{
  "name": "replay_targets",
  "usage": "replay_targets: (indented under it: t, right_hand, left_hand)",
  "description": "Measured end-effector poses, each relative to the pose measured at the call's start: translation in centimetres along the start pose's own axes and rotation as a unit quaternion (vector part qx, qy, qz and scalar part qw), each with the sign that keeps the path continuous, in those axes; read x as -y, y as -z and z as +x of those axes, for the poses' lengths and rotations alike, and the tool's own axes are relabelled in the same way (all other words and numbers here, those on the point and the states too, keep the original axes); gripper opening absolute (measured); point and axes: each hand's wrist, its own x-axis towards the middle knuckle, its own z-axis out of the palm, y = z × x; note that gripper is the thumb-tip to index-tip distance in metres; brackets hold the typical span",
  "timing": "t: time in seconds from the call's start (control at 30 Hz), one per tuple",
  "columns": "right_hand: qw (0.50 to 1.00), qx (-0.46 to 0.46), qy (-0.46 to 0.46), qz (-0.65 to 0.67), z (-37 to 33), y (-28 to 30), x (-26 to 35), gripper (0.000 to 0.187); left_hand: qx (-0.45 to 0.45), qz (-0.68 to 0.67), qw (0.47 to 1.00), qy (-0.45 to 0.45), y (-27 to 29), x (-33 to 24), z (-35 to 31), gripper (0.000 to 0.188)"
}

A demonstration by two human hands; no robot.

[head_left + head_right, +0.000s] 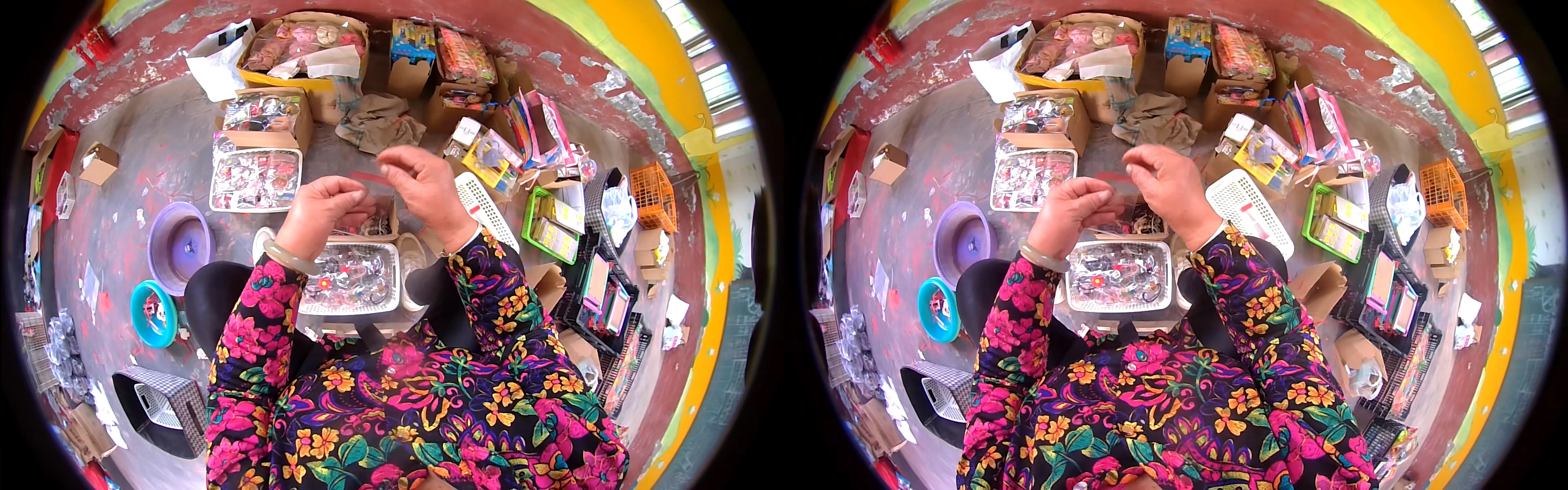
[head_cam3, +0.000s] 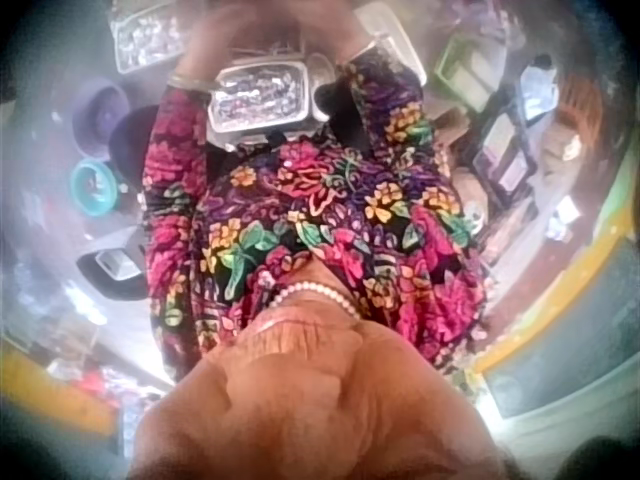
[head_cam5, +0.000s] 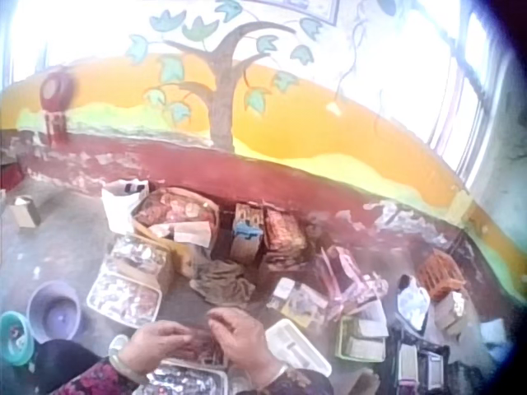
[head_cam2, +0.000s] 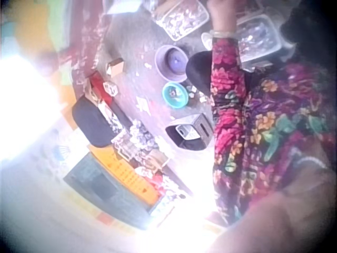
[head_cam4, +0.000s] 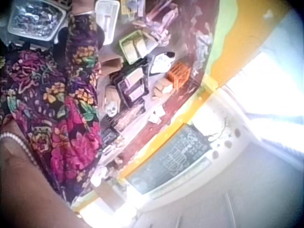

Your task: The person sits on the floor and repeatedly picks up small hair accessories, such as hair ties and clips, from a container. They place each item into a small plastic bag, seal the bag, and set it aside in a nearby basket. The process is repeated for multiple items throughout the clip.

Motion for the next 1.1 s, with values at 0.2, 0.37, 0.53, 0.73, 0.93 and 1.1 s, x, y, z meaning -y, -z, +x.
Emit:
replay_targets:
  t: [0.2,0.37,0.53,0.73,0.93,1.1]
  right_hand:
    - [0.961,-0.053,0.207,-0.175,-0.5,-0.9,2.5,0.016]
    - [0.947,-0.006,0.224,-0.229,-1.1,-2.8,2.3,0.016]
    - [0.957,0.004,0.201,-0.207,-1.0,-2.5,2.7,0.019]
    - [0.978,-0.016,0.131,-0.163,-0.9,-3.3,2.1,0.027]
    - [0.969,-0.054,0.109,-0.216,-0.7,-3.2,2.3,0.026]
    - [0.980,-0.039,0.090,-0.174,-0.6,-3.0,1.9,0.020]
  left_hand:
    - [0.006,-0.112,0.993,-0.042,-0.3,-0.3,-0.5,0.024]
    - [0.014,-0.127,0.990,-0.065,0.2,0.2,-0.4,0.030]
    - [-0.001,-0.130,0.987,-0.094,-0.1,0.0,-0.6,0.027]
    - [-0.067,-0.049,0.988,-0.130,-0.3,0.7,0.4,0.025]
    - [-0.081,-0.015,0.980,-0.181,-0.6,1.0,0.5,0.025]
    - [-0.060,-0.013,0.980,-0.189,-1.0,0.8,0.3,0.026]
